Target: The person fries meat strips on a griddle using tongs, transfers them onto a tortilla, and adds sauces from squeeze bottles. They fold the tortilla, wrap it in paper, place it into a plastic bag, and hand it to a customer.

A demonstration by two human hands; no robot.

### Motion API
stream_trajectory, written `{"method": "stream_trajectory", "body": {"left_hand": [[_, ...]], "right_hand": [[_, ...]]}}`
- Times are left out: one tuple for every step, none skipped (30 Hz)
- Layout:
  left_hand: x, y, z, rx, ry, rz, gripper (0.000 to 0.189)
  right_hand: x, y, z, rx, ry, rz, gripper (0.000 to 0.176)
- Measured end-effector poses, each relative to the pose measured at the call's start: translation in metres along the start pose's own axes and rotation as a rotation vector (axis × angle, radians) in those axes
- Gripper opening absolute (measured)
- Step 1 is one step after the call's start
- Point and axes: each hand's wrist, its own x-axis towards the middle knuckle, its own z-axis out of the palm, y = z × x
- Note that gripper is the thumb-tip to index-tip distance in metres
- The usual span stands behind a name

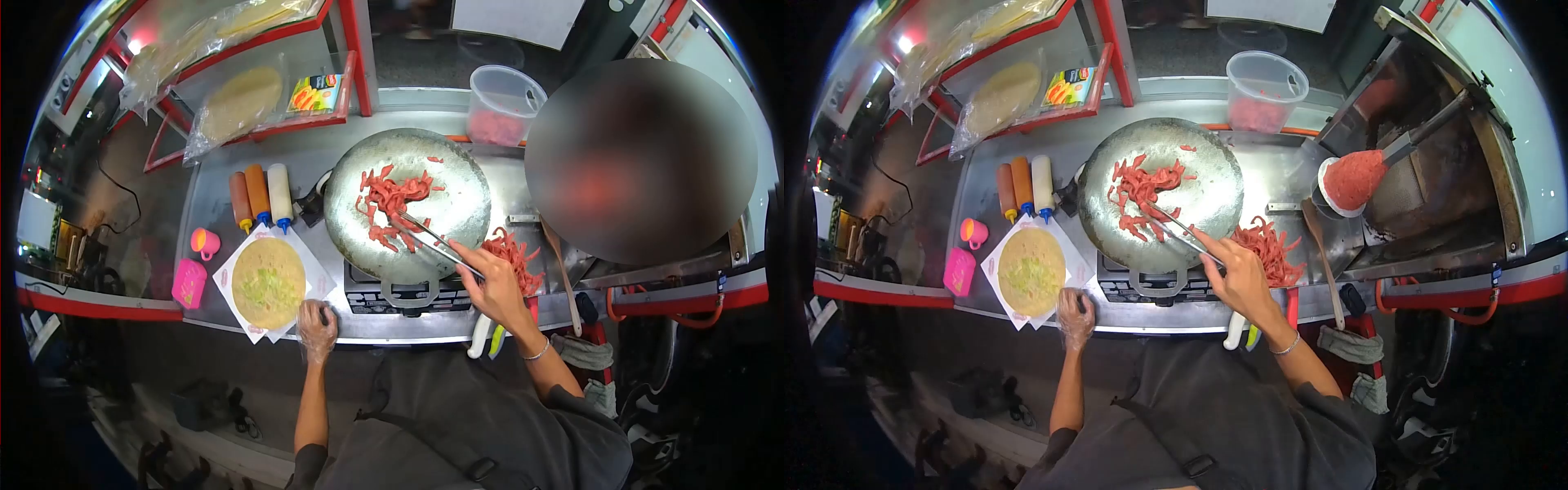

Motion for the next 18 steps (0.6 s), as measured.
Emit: {"method": "stream_trajectory", "body": {"left_hand": [[0.0,0.0,-0.001,-0.025,-0.006,0.001,0.01],[0.002,0.001,0.0,-0.03,-0.004,-0.003,0.01],[0.002,0.002,0.001,-0.023,0.0,-0.005,0.01],[0.0,0.001,-0.001,-0.015,0.0,-0.002,0.01],[-0.002,0.0,-0.002,-0.019,0.0,-0.001,0.01],[-0.001,0.0,-0.002,-0.02,-0.006,-0.008,0.01],[-0.001,-0.001,-0.002,-0.019,-0.014,-0.013,0.011],[-0.002,-0.001,-0.002,-0.024,-0.013,-0.008,0.011],[-0.002,0.0,-0.002,-0.029,-0.003,-0.012,0.011],[-0.002,0.0,-0.002,-0.033,0.008,-0.013,0.011],[-0.001,-0.001,-0.002,-0.038,0.013,-0.001,0.011],[-0.002,-0.002,-0.002,-0.055,0.018,0.008,0.011],[-0.002,-0.002,-0.001,-0.07,0.026,0.013,0.01],[-0.002,-0.004,0.0,-0.075,0.031,0.01,0.01],[-0.002,-0.004,-0.001,-0.077,0.033,0.012,0.01],[-0.002,-0.005,-0.001,-0.072,0.033,0.011,0.009],[-0.003,-0.004,0.0,-0.069,0.033,0.01,0.009],[-0.003,-0.003,-0.001,-0.074,0.034,0.014,0.009]], "right_hand": [[-0.001,0.001,0.002,-0.004,-0.004,0.001,0.045],[-0.001,0.004,0.005,0.006,-0.001,-0.052,0.046],[0.0,0.009,0.007,0.015,0.002,-0.104,0.047],[0.002,0.018,0.009,-0.033,0.01,-0.081,0.048],[0.009,0.026,0.008,-0.082,0.021,-0.061,0.049],[0.016,0.026,0.002,-0.069,0.031,0.013,0.047],[0.024,0.023,0.003,-0.074,0.035,0.01,0.047],[0.032,0.02,0.009,-0.033,0.177,-0.005,0.045],[0.034,0.019,0.013,0.006,0.32,-0.021,0.043],[0.034,0.03,0.024,-0.08,0.292,-0.021,0.042],[0.028,0.038,0.035,-0.136,0.229,0.0,0.043],[0.022,0.032,0.035,-0.108,0.216,-0.03,0.043],[0.02,0.026,0.034,-0.081,0.2,-0.064,0.043],[0.021,0.021,0.036,-0.084,0.205,-0.07,0.043],[0.021,0.007,0.037,-0.015,0.247,-0.121,0.043],[0.021,-0.001,0.037,0.052,0.289,-0.17,0.042],[0.022,0.001,0.037,0.047,0.291,-0.17,0.042],[0.028,0.006,0.038,-0.054,0.168,-0.058,0.042]]}}
